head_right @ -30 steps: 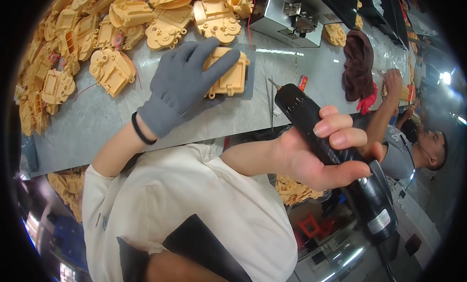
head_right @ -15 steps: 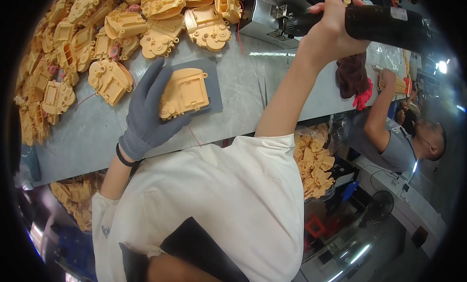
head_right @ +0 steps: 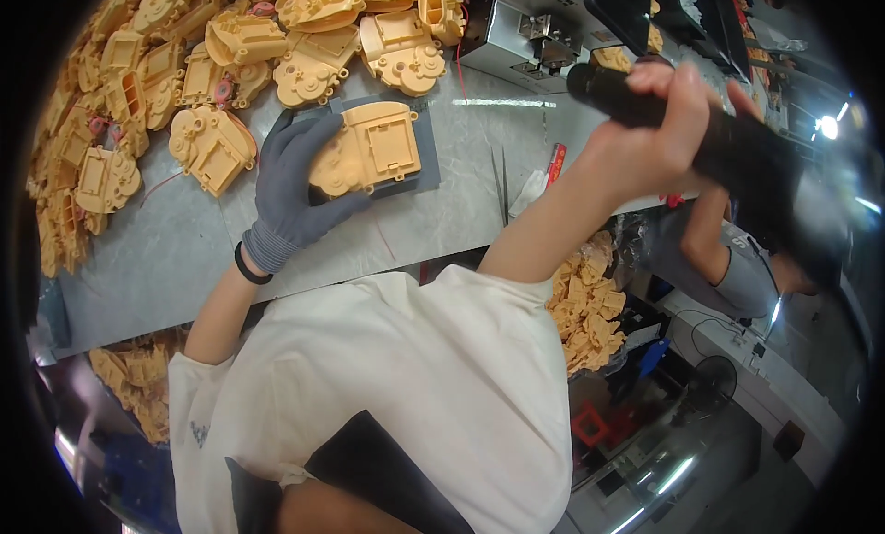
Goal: The person assembles plastic housings by placing each piece onto a fixture and driving screws into it with an electric screwdriver.
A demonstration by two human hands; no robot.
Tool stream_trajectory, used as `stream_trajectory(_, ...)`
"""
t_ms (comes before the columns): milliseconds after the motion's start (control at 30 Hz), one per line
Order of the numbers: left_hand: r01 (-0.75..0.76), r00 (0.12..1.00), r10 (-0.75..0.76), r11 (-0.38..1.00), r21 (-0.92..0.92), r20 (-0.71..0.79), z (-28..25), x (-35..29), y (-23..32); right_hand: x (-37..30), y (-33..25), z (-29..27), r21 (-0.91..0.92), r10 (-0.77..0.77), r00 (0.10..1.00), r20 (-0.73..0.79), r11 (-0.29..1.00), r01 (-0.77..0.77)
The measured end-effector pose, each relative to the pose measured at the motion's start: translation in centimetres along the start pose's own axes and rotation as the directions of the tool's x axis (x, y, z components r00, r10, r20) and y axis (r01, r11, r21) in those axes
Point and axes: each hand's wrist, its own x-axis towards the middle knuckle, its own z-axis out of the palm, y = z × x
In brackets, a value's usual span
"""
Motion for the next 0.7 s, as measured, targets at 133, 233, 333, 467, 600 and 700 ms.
stream_trajectory(133, 0.051, 0.998, -0.051, 0.998, -0.028, 0.027, 0.2, -0.2, 0.3, 1.8, 4.0, -0.1, -0.083, 0.022, 0.995, -0.093, 0.996, -0.03)
stream_trajectory(233, 0.013, 0.999, -0.013, 1.0, 0.001, 0.044, -0.2, -0.1, 0.6, 1.3, 4.6, -0.1, -0.165, 0.062, 0.998, -0.032, 0.984, -0.066)
stream_trajectory(333, 0.005, 1.0, -0.005, 1.0, -0.023, 0.028, -0.3, -0.4, 0.3, 0.8, 3.8, 0.5, -0.208, 0.183, 0.982, 0.047, 0.963, -0.169)
stream_trajectory(467, -0.001, 0.999, 0.001, 1.0, -0.008, 0.05, 0.0, 0.1, -0.3, -3.6, -0.6, 0.3, 0.048, 0.346, 0.917, 0.199, 0.931, -0.362)
stream_trajectory(600, -0.021, 1.0, 0.021, 0.997, -0.068, 0.0, -0.2, 0.0, -0.1, -7.7, -5.0, 1.1, 0.229, 0.238, 0.834, 0.498, 0.892, -0.391)
stream_trajectory(700, -0.024, 1.0, 0.024, 0.999, -0.047, -0.003, -0.2, 0.0, -0.4, -9.3, -5.4, 1.8, 0.238, 0.234, 0.798, 0.555, 0.875, -0.422)
